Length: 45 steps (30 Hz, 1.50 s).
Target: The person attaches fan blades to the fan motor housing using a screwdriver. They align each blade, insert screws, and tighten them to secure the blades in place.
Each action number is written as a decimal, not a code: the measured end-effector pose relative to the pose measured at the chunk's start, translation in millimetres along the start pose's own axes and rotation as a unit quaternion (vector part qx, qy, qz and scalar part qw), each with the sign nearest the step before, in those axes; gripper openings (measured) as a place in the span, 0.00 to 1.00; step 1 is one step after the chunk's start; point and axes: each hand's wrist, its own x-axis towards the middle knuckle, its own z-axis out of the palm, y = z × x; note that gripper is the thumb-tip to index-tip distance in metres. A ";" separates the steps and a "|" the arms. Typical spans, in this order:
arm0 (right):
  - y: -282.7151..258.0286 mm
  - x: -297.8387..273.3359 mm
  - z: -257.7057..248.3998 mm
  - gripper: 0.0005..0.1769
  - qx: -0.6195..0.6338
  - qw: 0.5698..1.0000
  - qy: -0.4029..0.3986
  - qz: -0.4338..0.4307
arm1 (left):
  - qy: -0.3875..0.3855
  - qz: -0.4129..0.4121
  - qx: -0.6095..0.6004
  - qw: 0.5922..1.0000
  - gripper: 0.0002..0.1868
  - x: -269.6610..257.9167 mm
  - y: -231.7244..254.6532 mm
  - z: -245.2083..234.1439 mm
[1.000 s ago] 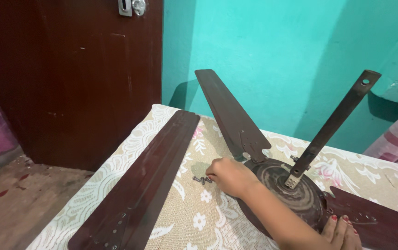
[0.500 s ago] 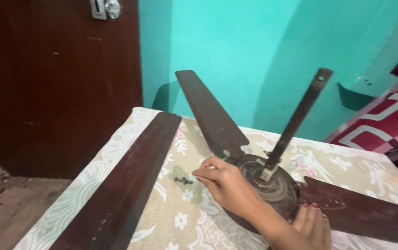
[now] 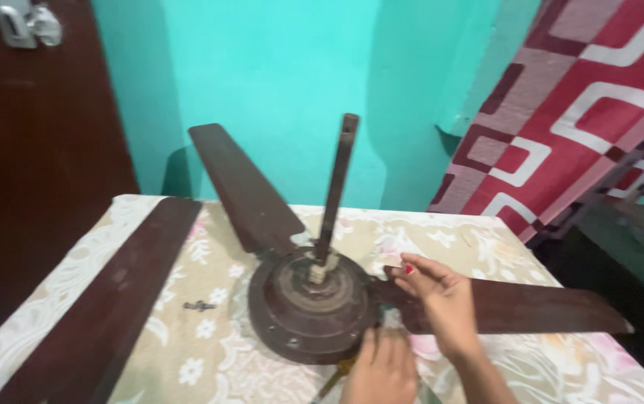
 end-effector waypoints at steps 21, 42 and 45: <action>12.5 -13.7 1.6 0.12 -0.236 0.960 0.069 -0.132 | -0.032 -0.070 0.168 0.983 0.16 -8.1 8.9 5.8; 15.7 -14.3 -1.5 0.11 -0.265 0.946 0.090 -0.162 | -0.128 0.004 0.034 0.991 0.12 2.5 -2.1 -16.9; 18.7 -13.2 -3.7 0.11 -0.265 0.950 0.102 -0.132 | -0.090 -0.025 0.004 0.996 0.18 31.7 8.1 -47.8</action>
